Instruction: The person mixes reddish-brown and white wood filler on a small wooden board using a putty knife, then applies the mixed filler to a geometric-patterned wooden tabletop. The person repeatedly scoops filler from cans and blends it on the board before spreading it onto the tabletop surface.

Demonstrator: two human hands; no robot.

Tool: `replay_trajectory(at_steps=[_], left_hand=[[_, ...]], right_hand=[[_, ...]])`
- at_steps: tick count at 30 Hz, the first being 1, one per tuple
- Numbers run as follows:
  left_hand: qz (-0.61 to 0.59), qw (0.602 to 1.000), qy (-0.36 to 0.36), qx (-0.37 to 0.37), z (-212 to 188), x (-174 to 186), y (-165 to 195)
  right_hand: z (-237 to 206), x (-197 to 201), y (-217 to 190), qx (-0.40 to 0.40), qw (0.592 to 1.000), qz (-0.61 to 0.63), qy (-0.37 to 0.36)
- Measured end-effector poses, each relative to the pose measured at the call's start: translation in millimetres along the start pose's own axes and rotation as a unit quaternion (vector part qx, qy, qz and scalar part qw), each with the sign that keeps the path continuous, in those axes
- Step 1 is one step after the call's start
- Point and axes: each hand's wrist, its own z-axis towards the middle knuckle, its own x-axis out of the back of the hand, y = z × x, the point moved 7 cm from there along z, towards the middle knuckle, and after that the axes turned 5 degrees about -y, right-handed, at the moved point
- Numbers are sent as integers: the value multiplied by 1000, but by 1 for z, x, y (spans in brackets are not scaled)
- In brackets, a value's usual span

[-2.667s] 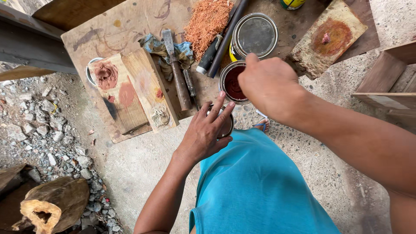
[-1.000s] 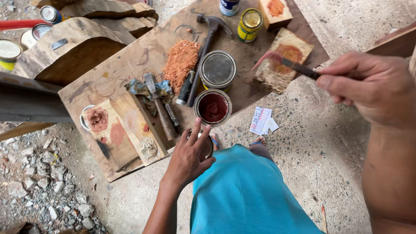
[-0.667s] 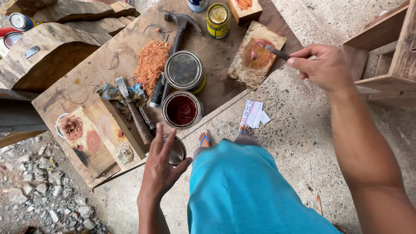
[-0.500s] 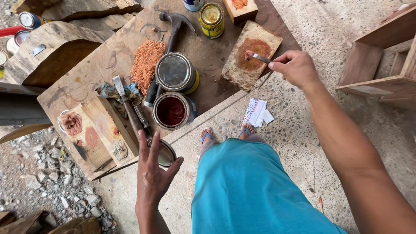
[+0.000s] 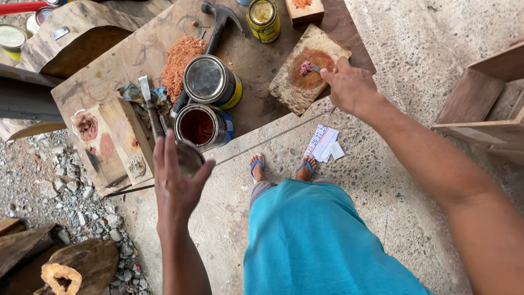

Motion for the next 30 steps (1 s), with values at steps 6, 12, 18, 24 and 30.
replay_trajectory(at_steps=[6, 12, 18, 24, 30], left_hand=[[88, 994, -57, 18, 72, -19, 13], [119, 986, -105, 44, 93, -32, 7], [131, 983, -117, 56, 95, -32, 13], [136, 981, -124, 57, 97, -33, 21], [154, 977, -140, 47, 97, -41, 16]], right_hand=[[12, 12, 8, 43, 995, 61, 71], [10, 2, -6, 96, 988, -75, 100], [11, 19, 12, -25, 995, 91, -27], [8, 20, -9, 101, 990, -27, 90], [13, 17, 12, -9, 997, 74, -32]])
